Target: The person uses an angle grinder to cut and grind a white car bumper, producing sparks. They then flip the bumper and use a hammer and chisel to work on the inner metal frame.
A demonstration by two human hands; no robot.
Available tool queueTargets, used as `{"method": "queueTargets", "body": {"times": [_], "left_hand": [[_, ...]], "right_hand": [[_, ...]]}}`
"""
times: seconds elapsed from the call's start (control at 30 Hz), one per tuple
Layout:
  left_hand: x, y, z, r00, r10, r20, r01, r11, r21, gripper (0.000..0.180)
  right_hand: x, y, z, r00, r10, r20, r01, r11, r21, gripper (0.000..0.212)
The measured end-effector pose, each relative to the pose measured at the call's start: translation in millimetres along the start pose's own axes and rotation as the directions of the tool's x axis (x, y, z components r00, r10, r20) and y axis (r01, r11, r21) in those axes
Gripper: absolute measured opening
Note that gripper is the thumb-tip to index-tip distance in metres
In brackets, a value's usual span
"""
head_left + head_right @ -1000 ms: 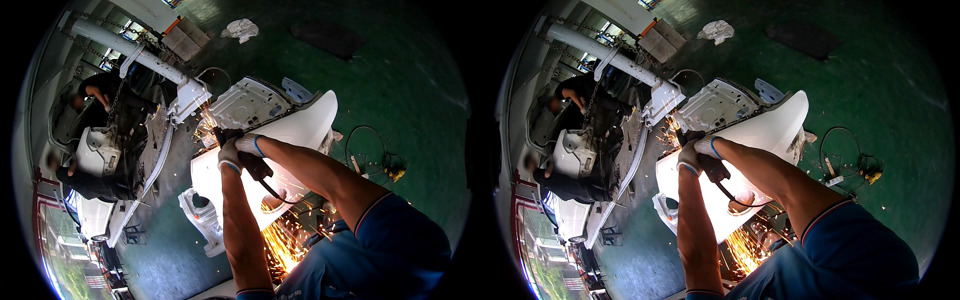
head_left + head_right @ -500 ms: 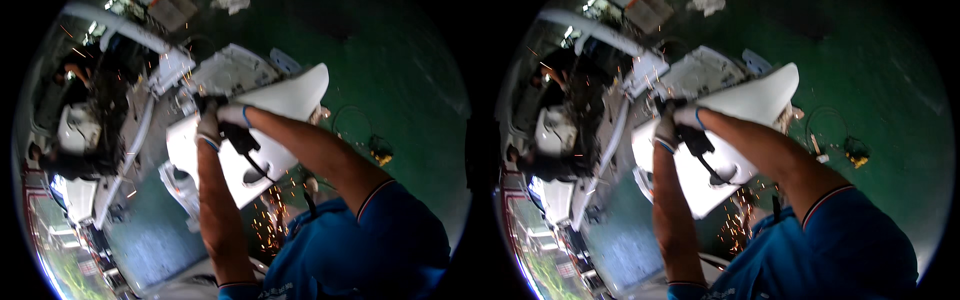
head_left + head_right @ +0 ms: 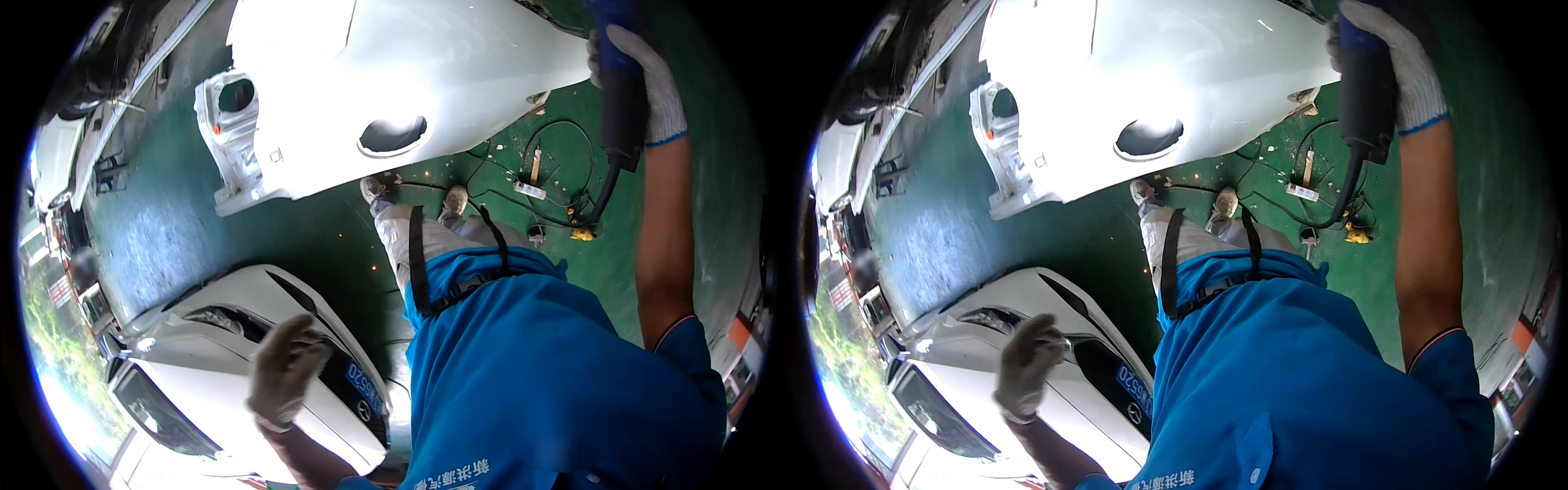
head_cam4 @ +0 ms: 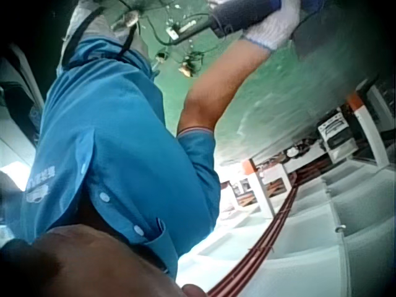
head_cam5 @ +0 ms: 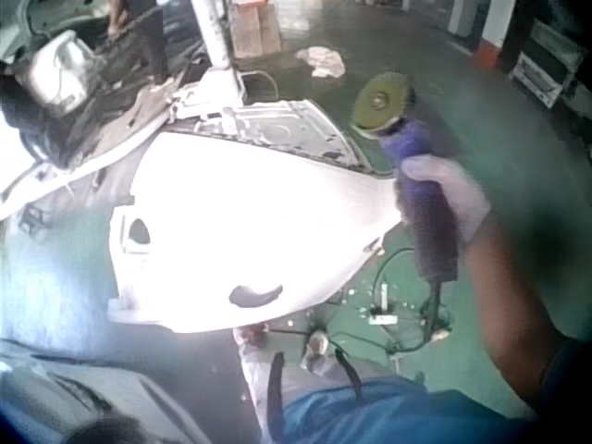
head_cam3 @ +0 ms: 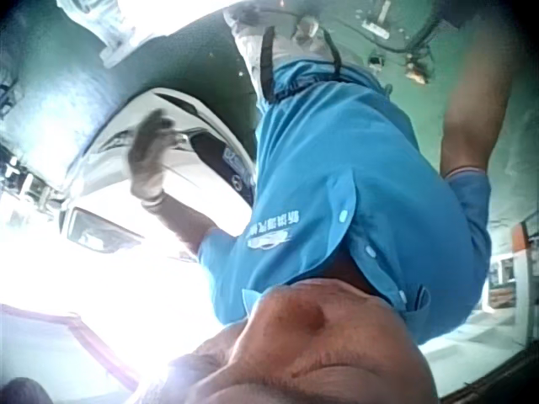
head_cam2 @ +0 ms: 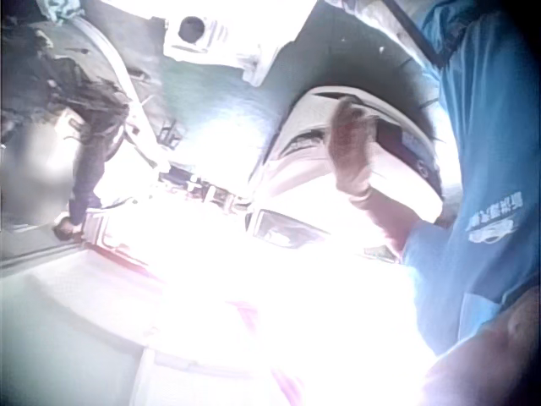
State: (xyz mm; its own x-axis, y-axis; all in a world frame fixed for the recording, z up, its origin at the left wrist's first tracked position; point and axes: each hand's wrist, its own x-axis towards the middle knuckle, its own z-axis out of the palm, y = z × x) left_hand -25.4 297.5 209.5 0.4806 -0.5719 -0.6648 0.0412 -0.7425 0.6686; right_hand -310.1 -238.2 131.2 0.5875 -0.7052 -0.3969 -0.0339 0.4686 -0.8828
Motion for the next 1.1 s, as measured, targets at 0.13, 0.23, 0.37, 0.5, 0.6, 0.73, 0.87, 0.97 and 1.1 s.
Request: {"method": "queueTargets", "body": {"times": [0.13, 0.23, 0.37, 0.5, 0.6, 0.73, 0.87, 0.97, 1.1], "left_hand": [[5.3, -37.1, 53.6, 0.976, -0.21, 0.057, 0.19, 0.952, 0.241, 0.039], [7.7, -90.3, 74.2, 0.967, -0.225, -0.121, 0.255, 0.864, 0.435, 0.042], [24.8, -138.3, 75.5, 0.957, -0.124, -0.263, 0.127, 0.992, -0.004, 0.035], [37.7, -107.2, 58.5, 0.991, -0.096, -0.093, -0.017, 0.601, -0.799, 0.046], [45.5, -114.4, 52.9, 0.863, 0.323, 0.388, 0.225, 0.442, -0.868, 0.055], [50.6, -214.5, 9.7, 0.649, -0.661, -0.376, -0.039, 0.465, -0.884, 0.028], [25.0, -243.6, -17.8, 0.618, -0.636, -0.463, 0.113, 0.655, -0.747, 0.028], [46.7, -216.2, 12.1, 0.706, -0.543, -0.454, 0.155, 0.745, -0.649, 0.028], [113.5, -140.4, 136.9, 0.654, 0.022, -0.756, -0.058, 0.998, -0.02, 0.041]], "right_hand": [[-15.0, 8.7, 6.8, 0.999, -0.028, -0.031, 0.027, 0.999, -0.017, 0.039], [-17.4, 15.5, 23.6, 0.999, -0.001, -0.04, 0.001, 1.0, 0.002, 0.04], [-17.3, 20.8, 52.4, 0.999, 0.007, -0.053, -0.004, 0.999, 0.05, 0.043], [-15.2, 28.6, 80.6, 0.999, 0.03, -0.042, -0.028, 0.998, 0.064, 0.036], [-16.2, 35.8, 105.2, 0.995, 0.027, -0.098, -0.014, 0.991, 0.134, 0.034], [-29.1, 36.5, 116.5, 0.988, -0.006, -0.154, 0.034, 0.983, 0.178, 0.048], [-18.6, 30.2, 65.2, 0.996, 0.086, -0.017, -0.073, 0.913, 0.4, 0.05], [-7.2, 46.2, 24.4, 0.996, 0.001, -0.086, 0.032, 0.926, 0.375, 0.048], [26.3, 46.8, 17.6, 0.99, 0.024, -0.142, 0.039, 0.906, 0.421, 0.051]]}}
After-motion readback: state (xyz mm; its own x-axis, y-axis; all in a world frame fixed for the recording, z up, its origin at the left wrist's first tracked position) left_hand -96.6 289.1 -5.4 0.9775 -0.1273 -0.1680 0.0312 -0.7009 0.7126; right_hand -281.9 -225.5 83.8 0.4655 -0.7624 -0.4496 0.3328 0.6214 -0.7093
